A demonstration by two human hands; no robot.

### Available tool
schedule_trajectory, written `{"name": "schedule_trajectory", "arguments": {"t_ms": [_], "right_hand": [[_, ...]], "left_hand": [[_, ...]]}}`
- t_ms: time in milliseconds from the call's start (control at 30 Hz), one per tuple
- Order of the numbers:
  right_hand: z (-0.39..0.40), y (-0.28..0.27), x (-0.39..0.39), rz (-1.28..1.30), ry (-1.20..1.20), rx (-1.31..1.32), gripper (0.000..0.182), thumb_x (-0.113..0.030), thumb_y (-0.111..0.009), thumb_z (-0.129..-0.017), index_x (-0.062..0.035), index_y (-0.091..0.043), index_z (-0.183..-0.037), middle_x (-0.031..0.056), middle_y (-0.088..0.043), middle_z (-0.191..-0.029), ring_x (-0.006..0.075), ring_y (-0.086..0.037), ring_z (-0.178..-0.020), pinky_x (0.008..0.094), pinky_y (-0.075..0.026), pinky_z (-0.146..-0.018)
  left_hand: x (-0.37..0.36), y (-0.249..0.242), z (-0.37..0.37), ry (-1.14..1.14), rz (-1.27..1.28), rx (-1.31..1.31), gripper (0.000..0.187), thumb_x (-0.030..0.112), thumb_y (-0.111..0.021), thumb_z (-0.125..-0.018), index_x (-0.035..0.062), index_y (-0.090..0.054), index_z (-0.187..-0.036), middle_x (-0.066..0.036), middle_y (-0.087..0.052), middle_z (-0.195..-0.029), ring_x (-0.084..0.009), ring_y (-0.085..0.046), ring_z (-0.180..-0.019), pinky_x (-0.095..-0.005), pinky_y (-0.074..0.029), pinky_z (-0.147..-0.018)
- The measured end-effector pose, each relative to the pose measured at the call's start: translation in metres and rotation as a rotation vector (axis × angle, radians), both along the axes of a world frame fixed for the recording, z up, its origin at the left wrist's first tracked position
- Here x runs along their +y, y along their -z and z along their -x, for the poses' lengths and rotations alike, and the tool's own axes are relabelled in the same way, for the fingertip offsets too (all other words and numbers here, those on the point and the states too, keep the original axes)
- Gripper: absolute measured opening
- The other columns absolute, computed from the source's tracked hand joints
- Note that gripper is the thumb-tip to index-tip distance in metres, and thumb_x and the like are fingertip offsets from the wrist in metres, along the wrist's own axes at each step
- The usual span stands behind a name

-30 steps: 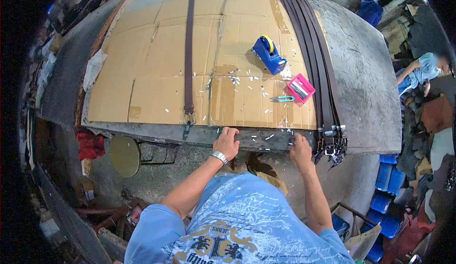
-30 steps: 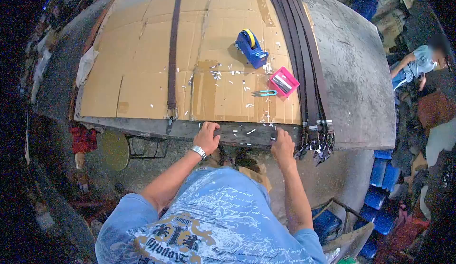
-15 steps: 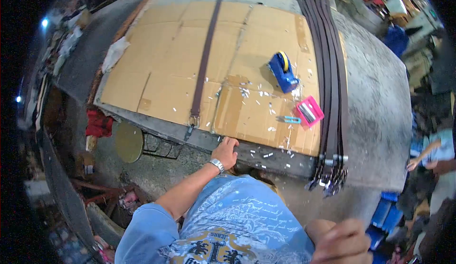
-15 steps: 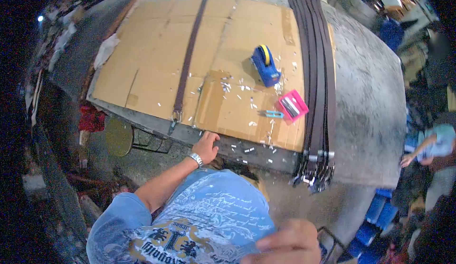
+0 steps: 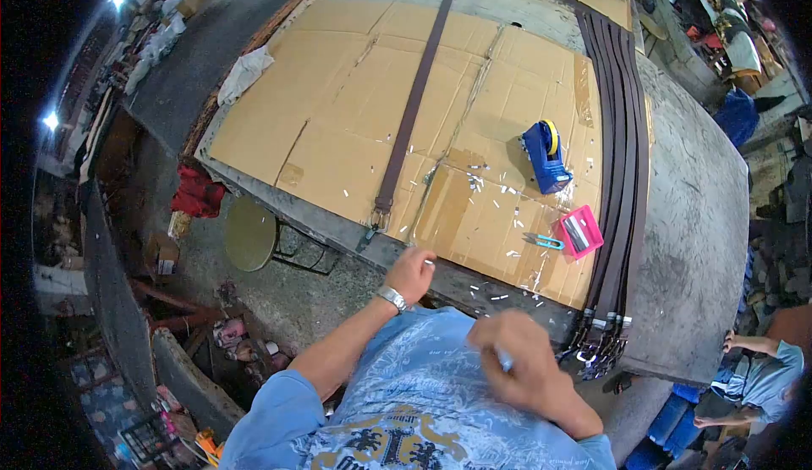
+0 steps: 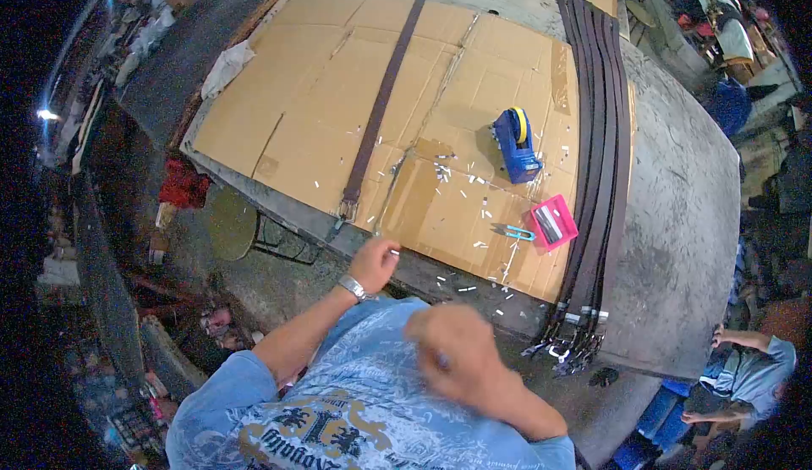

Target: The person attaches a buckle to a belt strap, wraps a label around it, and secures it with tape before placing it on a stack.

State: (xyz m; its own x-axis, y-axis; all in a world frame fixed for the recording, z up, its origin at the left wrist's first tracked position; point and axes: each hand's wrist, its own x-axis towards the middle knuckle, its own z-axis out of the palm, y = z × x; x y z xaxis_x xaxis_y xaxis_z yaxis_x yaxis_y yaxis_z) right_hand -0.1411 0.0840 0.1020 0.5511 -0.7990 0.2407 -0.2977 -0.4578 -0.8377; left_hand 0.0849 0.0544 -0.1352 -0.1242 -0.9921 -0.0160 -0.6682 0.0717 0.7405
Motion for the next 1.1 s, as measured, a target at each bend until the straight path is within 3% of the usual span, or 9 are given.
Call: {"name": "schedule_trajectory", "arguments": {"t_ms": [200, 300, 433, 500, 533, 567, 633, 900, 1100], "right_hand": [[-0.004, 0.113, 0.002, -0.192, 0.539, 0.203, 0.016, 0.006, -0.059, -0.075, -0.0014, -0.056, -0.089, 0.0174, -0.061, -0.083, 0.0359, -0.061, -0.081, 0.0409, -0.049, -0.068], [-0.019, 0.136, 0.001, -0.255, 0.592, 0.27, 0.011, 0.002, -0.059, -0.079, -0.0019, -0.057, -0.089, 0.0175, -0.062, -0.084, 0.0353, -0.062, -0.083, 0.0419, -0.049, -0.069], [-0.045, 0.147, -0.007, -0.339, 0.561, 0.275, 0.012, -0.001, -0.056, -0.085, -0.0017, -0.059, -0.097, 0.0153, -0.063, -0.088, 0.0305, -0.064, -0.082, 0.036, -0.05, -0.072], [-0.054, 0.148, -0.017, -0.319, 0.553, 0.263, 0.014, -0.004, -0.057, -0.086, -0.0021, -0.059, -0.1, 0.016, -0.063, -0.089, 0.0295, -0.064, -0.084, 0.0354, -0.05, -0.073], [-0.058, 0.147, -0.022, -0.386, 0.559, 0.224, 0.014, -0.005, -0.057, -0.088, -0.0017, -0.058, -0.101, 0.0156, -0.063, -0.09, 0.0281, -0.064, -0.086, 0.035, -0.05, -0.075], [-0.063, 0.145, -0.028, -0.457, 0.565, 0.183, 0.015, -0.007, -0.056, -0.089, -0.0014, -0.058, -0.102, 0.0152, -0.064, -0.091, 0.0267, -0.064, -0.087, 0.0347, -0.05, -0.076], [-0.072, 0.143, -0.043, -0.504, 0.591, 0.093, 0.016, -0.008, -0.056, -0.09, -0.0009, -0.058, -0.105, 0.0144, -0.064, -0.093, 0.0252, -0.063, -0.089, 0.0345, -0.049, -0.078], [-0.076, 0.161, -0.107, -0.502, 0.614, -0.098, 0.017, -0.007, -0.049, -0.09, 0.0005, -0.055, -0.105, 0.016, -0.062, -0.097, 0.0249, -0.062, -0.09, 0.0348, -0.048, -0.08], [-0.081, 0.16, -0.121, -0.531, 0.657, -0.244, 0.023, 0.005, -0.042, -0.076, -0.0005, -0.053, -0.096, 0.0075, -0.054, -0.083, 0.0161, -0.053, -0.078, 0.0291, -0.045, -0.072]], "left_hand": [[-0.072, -0.003, -0.076, -0.326, 0.117, -0.136, 0.044, 0.027, -0.067, -0.081, 0.0014, -0.052, -0.114, -0.018, -0.059, -0.101, -0.0357, -0.056, -0.096, -0.0442, -0.046, -0.083], [-0.1, 0.005, -0.086, -0.353, -0.14, -0.241, 0.061, 0.039, -0.071, -0.077, -0.0024, -0.049, -0.116, -0.024, -0.053, -0.115, -0.0372, -0.052, -0.107, -0.0455, -0.043, -0.091], [-0.124, 0.034, -0.09, -0.282, -0.003, -0.353, 0.058, 0.037, -0.074, -0.075, -0.0019, -0.05, -0.111, -0.018, -0.059, -0.103, -0.034, -0.059, -0.094, -0.043, -0.048, -0.082], [-0.136, 0.023, -0.083, -0.305, -0.326, 0.042, 0.046, 0.031, -0.073, -0.073, 0.0, -0.054, -0.102, -0.014, -0.061, -0.082, -0.035, -0.06, -0.076, -0.0434, -0.051, -0.07], [-0.134, 0.018, -0.078, -0.294, -0.285, 0.148, 0.036, 0.029, -0.072, -0.077, 0.0029, -0.054, -0.094, -0.006, -0.058, -0.068, -0.0223, -0.058, -0.058, -0.034, -0.05, -0.055], [-0.137, 0.002, -0.074, -0.29, -0.297, 0.146, 0.036, 0.029, -0.072, -0.077, 0.0029, -0.054, -0.094, -0.006, -0.058, -0.068, -0.0223, -0.058, -0.058, -0.034, -0.05, -0.055], [-0.146, -0.018, -0.067, -0.193, -0.787, 0.679, 0.026, 0.029, -0.067, -0.085, 0.0061, -0.057, -0.094, -0.001, -0.062, -0.076, -0.007, -0.053, -0.052, -0.0218, -0.043, -0.043], [-0.143, -0.05, -0.029, 0.085, -0.802, 0.815, 0.026, 0.036, -0.06, -0.092, 0.0107, -0.061, -0.086, 0.003, -0.061, -0.071, -0.0037, -0.052, -0.056, -0.0183, -0.042, -0.05], [-0.149, -0.077, -0.021, 0.043, -0.829, 0.943, 0.025, 0.032, -0.059, -0.093, 0.0074, -0.062, -0.086, 0.001, -0.062, -0.074, -0.0049, -0.055, -0.06, -0.0199, -0.046, -0.055]]}}
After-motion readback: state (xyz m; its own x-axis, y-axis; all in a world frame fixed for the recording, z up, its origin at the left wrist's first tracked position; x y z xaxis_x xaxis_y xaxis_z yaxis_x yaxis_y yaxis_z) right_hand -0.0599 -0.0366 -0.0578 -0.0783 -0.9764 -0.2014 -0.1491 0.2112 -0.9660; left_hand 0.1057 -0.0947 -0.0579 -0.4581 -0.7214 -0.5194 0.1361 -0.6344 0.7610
